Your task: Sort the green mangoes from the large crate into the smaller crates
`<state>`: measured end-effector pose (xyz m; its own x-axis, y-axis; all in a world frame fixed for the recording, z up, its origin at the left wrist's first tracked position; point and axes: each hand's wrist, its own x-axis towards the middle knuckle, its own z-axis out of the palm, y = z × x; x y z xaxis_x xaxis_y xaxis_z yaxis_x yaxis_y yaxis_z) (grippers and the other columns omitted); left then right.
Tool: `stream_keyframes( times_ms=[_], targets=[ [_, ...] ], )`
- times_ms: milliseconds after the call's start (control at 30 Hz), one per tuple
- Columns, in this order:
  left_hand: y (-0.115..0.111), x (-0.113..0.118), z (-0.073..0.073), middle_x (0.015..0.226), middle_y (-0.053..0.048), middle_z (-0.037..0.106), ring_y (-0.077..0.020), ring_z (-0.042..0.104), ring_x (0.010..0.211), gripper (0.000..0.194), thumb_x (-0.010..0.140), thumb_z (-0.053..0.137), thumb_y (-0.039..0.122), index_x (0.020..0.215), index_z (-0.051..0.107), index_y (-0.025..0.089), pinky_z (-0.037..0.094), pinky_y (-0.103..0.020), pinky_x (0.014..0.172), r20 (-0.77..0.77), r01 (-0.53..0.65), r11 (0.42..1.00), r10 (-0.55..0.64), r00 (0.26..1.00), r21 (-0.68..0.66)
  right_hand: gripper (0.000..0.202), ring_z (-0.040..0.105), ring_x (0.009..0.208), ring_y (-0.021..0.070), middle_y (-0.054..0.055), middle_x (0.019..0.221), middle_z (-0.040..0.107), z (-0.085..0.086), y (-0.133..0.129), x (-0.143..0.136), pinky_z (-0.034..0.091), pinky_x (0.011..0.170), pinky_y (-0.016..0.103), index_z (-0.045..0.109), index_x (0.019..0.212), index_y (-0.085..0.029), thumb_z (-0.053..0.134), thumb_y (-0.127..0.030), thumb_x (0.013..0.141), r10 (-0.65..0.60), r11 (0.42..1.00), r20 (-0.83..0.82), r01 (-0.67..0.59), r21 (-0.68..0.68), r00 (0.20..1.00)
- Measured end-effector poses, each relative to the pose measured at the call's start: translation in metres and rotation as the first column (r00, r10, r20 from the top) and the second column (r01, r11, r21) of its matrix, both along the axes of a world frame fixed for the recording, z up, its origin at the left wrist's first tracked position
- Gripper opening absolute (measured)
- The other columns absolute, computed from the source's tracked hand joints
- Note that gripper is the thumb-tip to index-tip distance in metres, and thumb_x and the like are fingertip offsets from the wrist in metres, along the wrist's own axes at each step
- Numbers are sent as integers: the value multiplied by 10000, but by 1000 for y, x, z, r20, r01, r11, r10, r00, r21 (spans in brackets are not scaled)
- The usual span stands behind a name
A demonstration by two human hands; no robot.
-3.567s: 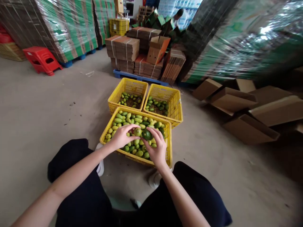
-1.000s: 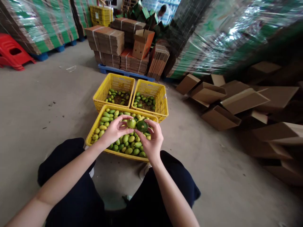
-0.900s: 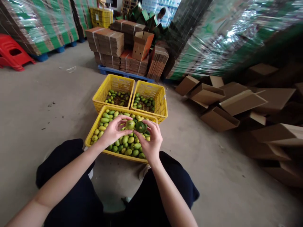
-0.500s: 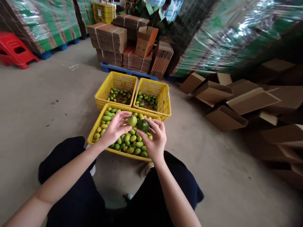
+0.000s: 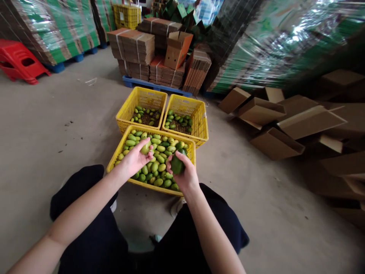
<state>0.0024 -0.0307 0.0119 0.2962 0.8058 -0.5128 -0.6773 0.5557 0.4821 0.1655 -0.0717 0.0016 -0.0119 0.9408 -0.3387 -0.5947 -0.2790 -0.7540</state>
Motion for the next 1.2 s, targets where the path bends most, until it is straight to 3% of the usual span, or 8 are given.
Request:
stream_keyframes(
  times_ms=[100, 233, 467, 633, 767, 867, 1067, 1200],
  targets=[
    [2, 2, -2, 676, -16, 613, -103, 601, 569, 182, 949, 558, 260, 798, 573, 160, 528, -199, 554, -47, -45, 997, 42, 998, -61, 274, 535, 461, 120, -33, 647, 624, -5, 1, -5, 346, 359, 236, 539, 702, -217, 751, -387, 661, -58, 998, -4, 58, -15, 998],
    [3, 4, -3, 615, 8, 535, -72, 480, 468, 276, 970, 494, 306, 780, 602, 138, 400, -170, 431, -59, 17, 1000, -19, 998, -24, 300, 613, 520, 160, -47, 582, 581, -5, 2, -6, 463, 424, 260, 529, 713, -229, 764, -412, 678, -106, 989, -46, 100, -113, 993],
    [0, 8, -11, 674, -52, 630, -104, 569, 534, 282, 971, 436, 216, 834, 662, 117, 403, -184, 473, -179, 104, 995, -104, 978, -9, 282, 648, 556, 211, 42, 565, 639, -3, 0, -1, 500, 440, 290, 603, 695, -201, 660, -465, 775, 164, 969, -91, -178, -174, 982],
    [-4, 8, -8, 659, -83, 622, -118, 545, 473, 437, 990, 366, 361, 751, 636, 113, 418, -214, 442, -145, 192, 981, -196, 970, -37, 225, 550, 395, 133, -4, 571, 642, -7, 1, -2, 426, 372, 251, 582, 659, -200, 675, -393, 728, 45, 982, -56, -54, -180, 997],
    [-9, 10, -6, 679, -26, 617, -42, 424, 378, 238, 918, 508, 235, 743, 621, 120, 318, -169, 370, -153, 137, 990, -130, 980, 35, 302, 528, 372, 108, -60, 546, 597, -9, -1, -6, 391, 356, 231, 527, 666, -214, 799, -328, 605, -35, 991, 23, 37, -126, 999],
    [-9, 9, -11, 625, -3, 593, -25, 373, 348, 240, 916, 516, 197, 716, 625, 121, 285, -153, 342, -171, 117, 993, -110, 979, 30, 408, 554, 389, 120, -88, 525, 563, -9, -2, -5, 371, 346, 214, 501, 691, -225, 867, -265, 516, -114, 991, 92, 120, -62, 989],
    [-4, 9, -19, 674, -56, 656, -80, 586, 538, 325, 999, 429, 213, 863, 707, 112, 477, -143, 496, -143, 52, 997, -61, 988, -60, 127, 585, 447, 133, -6, 568, 641, -14, 5, 3, 472, 401, 232, 613, 723, -186, 694, -283, 743, -86, 960, -35, 74, -269, 996],
    [-7, 12, -17, 750, -70, 685, -93, 611, 556, 297, 1005, 471, 281, 915, 700, 113, 498, -167, 507, -116, 26, 998, -32, 993, -53, 137, 625, 510, 155, 14, 634, 683, -21, 4, -1, 509, 440, 244, 639, 790, -200, 633, -331, 828, -108, 954, -101, 74, -290, 989]
  ],
)
